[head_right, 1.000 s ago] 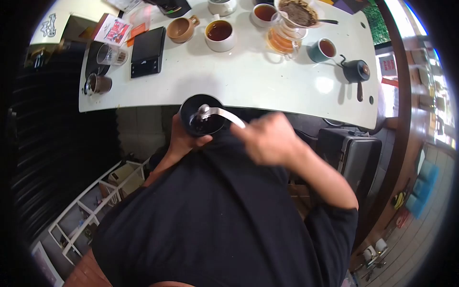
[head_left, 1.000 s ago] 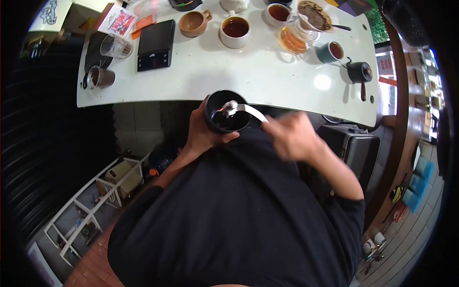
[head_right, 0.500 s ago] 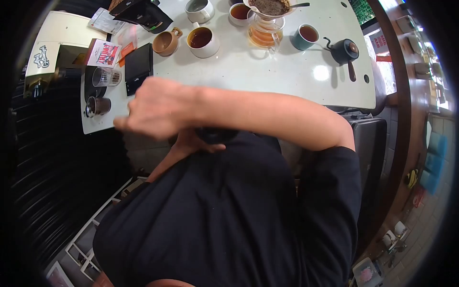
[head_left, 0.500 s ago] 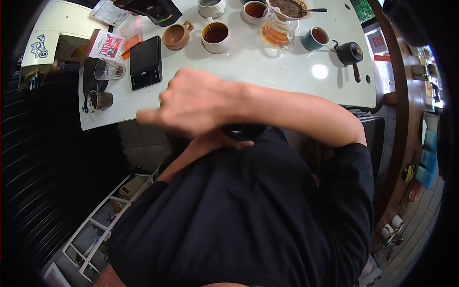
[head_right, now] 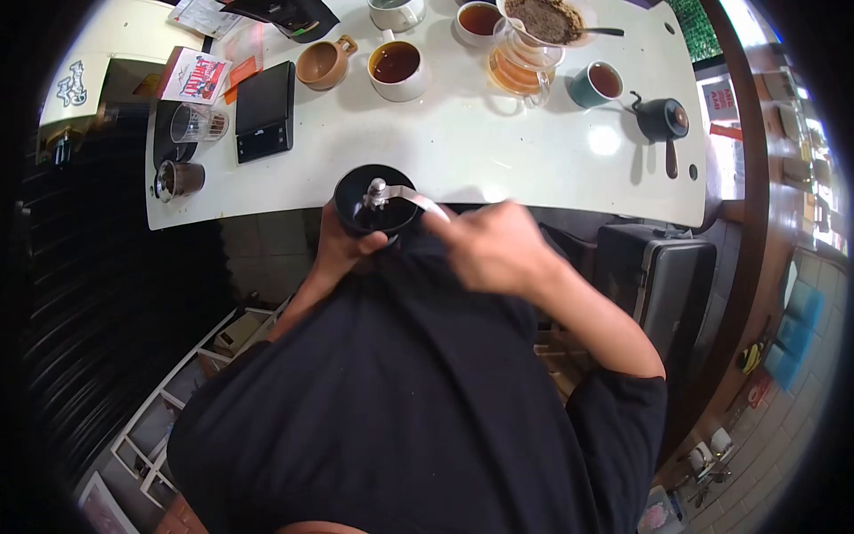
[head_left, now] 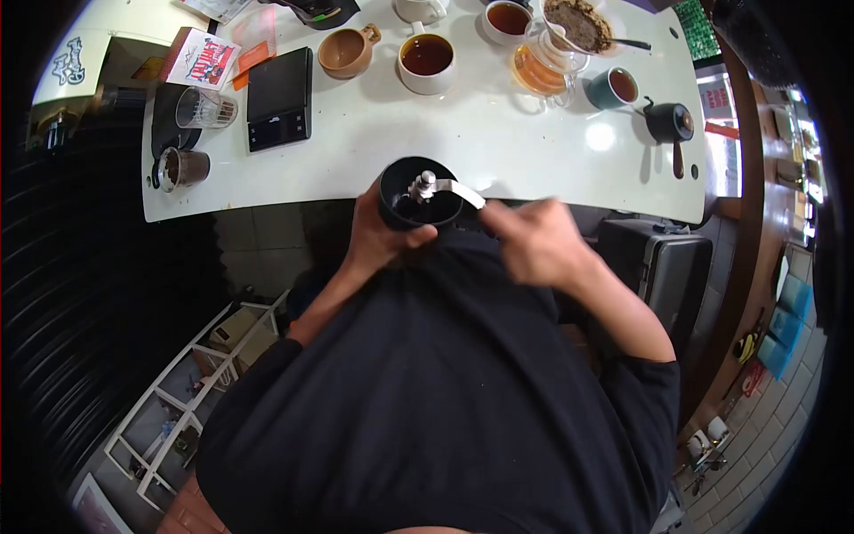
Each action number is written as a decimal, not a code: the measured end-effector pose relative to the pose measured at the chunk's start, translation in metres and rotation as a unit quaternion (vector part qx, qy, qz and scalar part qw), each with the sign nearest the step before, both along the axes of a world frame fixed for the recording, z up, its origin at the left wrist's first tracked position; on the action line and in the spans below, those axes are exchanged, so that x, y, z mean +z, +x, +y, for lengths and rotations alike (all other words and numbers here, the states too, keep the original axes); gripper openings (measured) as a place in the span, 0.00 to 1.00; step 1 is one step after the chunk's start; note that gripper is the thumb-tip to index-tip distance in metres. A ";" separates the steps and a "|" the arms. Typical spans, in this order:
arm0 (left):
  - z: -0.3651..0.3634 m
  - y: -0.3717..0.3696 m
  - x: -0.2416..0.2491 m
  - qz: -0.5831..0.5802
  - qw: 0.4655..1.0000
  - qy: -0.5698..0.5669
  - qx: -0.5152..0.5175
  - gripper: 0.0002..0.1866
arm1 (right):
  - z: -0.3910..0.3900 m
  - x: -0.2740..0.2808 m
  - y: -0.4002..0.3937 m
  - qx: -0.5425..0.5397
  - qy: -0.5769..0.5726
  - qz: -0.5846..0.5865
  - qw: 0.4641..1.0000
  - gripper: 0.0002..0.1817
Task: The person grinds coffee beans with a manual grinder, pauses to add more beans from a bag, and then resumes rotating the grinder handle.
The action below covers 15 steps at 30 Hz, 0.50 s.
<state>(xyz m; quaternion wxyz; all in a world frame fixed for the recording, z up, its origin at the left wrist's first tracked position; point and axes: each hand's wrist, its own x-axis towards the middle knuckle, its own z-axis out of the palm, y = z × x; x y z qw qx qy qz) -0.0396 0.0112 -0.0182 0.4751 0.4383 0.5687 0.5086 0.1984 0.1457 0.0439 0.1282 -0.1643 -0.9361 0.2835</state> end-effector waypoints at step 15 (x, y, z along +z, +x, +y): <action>0.022 0.006 -0.015 -0.146 0.981 -0.076 -0.101 0.39 | -0.002 0.083 -0.141 0.304 0.073 0.054 0.948 0.30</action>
